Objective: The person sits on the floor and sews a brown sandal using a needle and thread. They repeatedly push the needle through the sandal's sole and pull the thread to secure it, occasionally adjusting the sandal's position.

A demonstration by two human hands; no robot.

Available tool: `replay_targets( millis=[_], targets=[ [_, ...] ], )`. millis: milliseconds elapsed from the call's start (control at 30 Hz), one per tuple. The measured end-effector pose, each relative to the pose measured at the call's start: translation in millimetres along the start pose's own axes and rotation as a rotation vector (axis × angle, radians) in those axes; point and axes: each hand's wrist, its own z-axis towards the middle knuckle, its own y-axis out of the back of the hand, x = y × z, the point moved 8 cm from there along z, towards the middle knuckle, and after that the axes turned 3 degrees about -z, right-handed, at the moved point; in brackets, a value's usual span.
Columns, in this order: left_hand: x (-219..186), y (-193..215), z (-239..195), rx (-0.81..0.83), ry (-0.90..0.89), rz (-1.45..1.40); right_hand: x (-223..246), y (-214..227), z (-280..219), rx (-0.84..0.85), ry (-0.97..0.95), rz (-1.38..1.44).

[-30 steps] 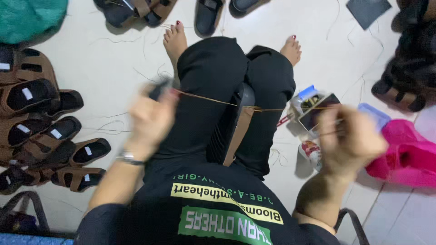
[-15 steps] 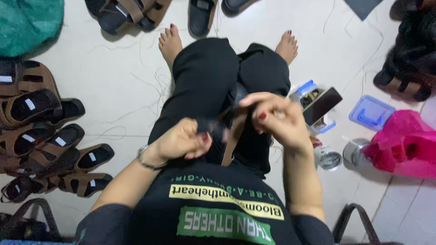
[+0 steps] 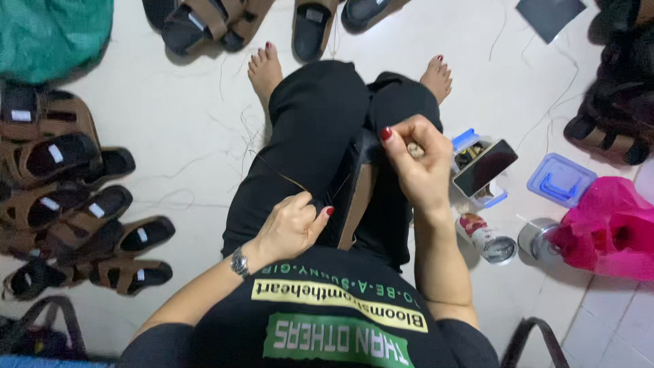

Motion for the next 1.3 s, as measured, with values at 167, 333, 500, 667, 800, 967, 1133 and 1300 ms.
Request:
replay_targets(
  millis=[167,333,500,667,800,967,1133,1300],
  targets=[
    [11,26,7,0.166,0.104,-0.275,-3,2,2,0.000,-0.143,0.005],
    [163,87,-60,0.159,0.735,-0.590,51,48,-18,0.186,0.133,-0.744],
    [58,100,42,0.029,0.301,0.529,59,10,-40,0.538,0.280,-0.777],
    [-20,45,84,0.107,-0.018,0.034,42,5,-33,0.573,0.278,-0.892],
    [-27,27,82,0.194,-0.032,0.100,46,2,-32,0.656,0.210,-0.953],
    [-28,18,82,0.192,-0.061,0.114,52,-3,-27,0.764,0.096,-1.008],
    [-28,6,79,0.116,-0.147,0.137,62,-10,-33,0.775,0.083,-1.273],
    [-23,6,81,0.147,-0.149,0.104,36,-19,-26,0.741,0.021,-0.847]
  ],
)
